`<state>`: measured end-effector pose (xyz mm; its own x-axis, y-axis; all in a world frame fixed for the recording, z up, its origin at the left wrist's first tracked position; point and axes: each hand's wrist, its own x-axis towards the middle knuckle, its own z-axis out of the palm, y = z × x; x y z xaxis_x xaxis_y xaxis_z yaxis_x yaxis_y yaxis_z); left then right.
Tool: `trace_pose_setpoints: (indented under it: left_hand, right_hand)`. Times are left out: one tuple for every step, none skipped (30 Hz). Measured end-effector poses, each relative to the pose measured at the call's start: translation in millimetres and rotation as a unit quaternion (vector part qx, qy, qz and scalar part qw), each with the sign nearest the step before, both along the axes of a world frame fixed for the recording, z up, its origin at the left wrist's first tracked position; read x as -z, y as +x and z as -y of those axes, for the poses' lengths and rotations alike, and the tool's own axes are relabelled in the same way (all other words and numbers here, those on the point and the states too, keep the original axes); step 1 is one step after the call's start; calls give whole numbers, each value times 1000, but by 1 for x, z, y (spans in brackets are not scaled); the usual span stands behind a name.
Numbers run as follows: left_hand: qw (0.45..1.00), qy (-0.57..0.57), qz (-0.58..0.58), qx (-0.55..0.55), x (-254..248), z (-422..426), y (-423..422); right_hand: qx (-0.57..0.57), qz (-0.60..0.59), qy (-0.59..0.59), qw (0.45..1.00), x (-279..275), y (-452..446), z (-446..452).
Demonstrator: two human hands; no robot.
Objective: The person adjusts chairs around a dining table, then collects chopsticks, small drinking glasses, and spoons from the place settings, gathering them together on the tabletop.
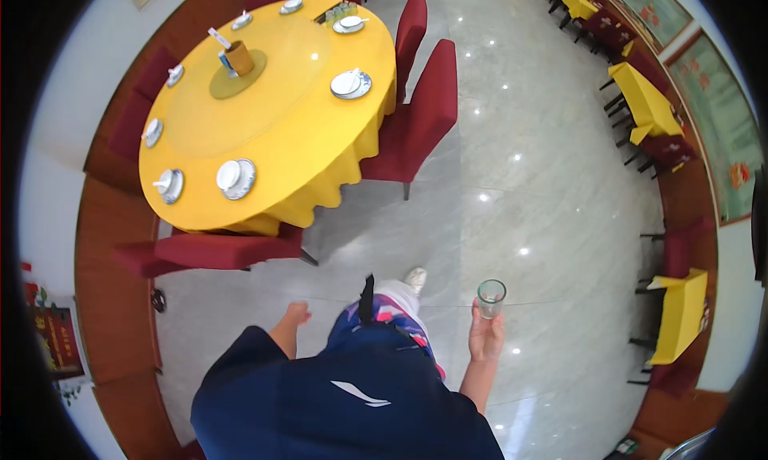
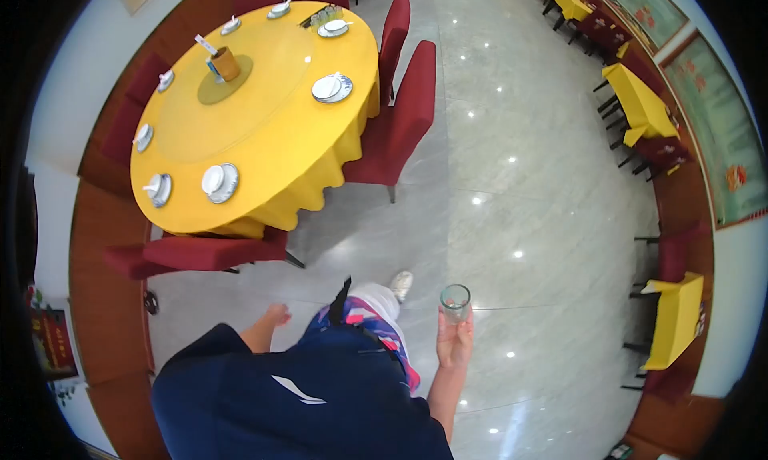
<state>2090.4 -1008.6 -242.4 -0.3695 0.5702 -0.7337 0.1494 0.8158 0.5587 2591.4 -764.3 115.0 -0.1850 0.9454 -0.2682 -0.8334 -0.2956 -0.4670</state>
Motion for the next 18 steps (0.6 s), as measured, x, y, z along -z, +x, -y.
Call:
trace_pose_setpoints:
  left_hand:
    - [955, -111, 94, -259, -42, -77, 50]
    - [995, 61, -14, 75, -53, -137, 65]
    - [998, -31, 23, -44, -65, -199, 90]
    - [993, 26, -74, 87, -83, -263, 109]
    - [927, 270, -244, 93, -81, -312, 130]
    - [961, 190, -198, 38, -156, -381, 147]
    - [916, 290, -275, 4, -188, -437, 153]
    - [890, 349, -288, -60, -215, -492, 157]
    - [856, 404, -297, -125, -234, -544, 159]
    - [864, 405, -253, -159, -241, -592, 157]
    - [869, 405, -208, -193, -245, -632, 154]
    - [868, 401, -213, -201, -247, -666, 151]
    - [874, 398, -206, -188, -251, -702, 148]
    - [881, 394, -198, -174, -258, -734, 147]
    - [880, 377, -223, -182, -265, -761, 149]
    - [880, 364, -226, -207, -269, -783, 146]
    - [877, 361, -204, -242, -269, -797, 145]
    - [873, 361, -189, -270, -273, -810, 138]
  right_hand:
    - [2, 10, -6, 1000, -10, 10, -31]
    - [5, 12, -10, 1000, -19, 15, -64]
    - [15, 31, 26, 999, -30, 24, -97]
    - [8, 25, 24, 999, -39, 36, -131]
    - [17, 41, 46, 998, -42, 52, -165]
    - [24, 59, 68, 996, -40, 66, -199]
    - [18, 51, 64, 996, -34, 78, -234]
    - [35, 38, 55, 997, -26, 91, -269]
    - [51, 28, 44, 997, -20, 100, -303]
    - [43, 28, 37, 998, -14, 106, -334]
    - [46, 75, 43, 995, -10, 109, -368]
    - [48, 121, 54, 990, -6, 112, -407]
    - [38, 119, 57, 991, 0, 112, -447]
    - [31, 152, 59, 986, 8, 110, -484]
    - [23, 189, 61, 980, 15, 110, -520]
    - [8, 193, 64, 979, 18, 109, -560]
    - [-29, 171, 58, 983, 18, 103, -608]
    - [-63, 140, 48, 987, 18, 90, -654]
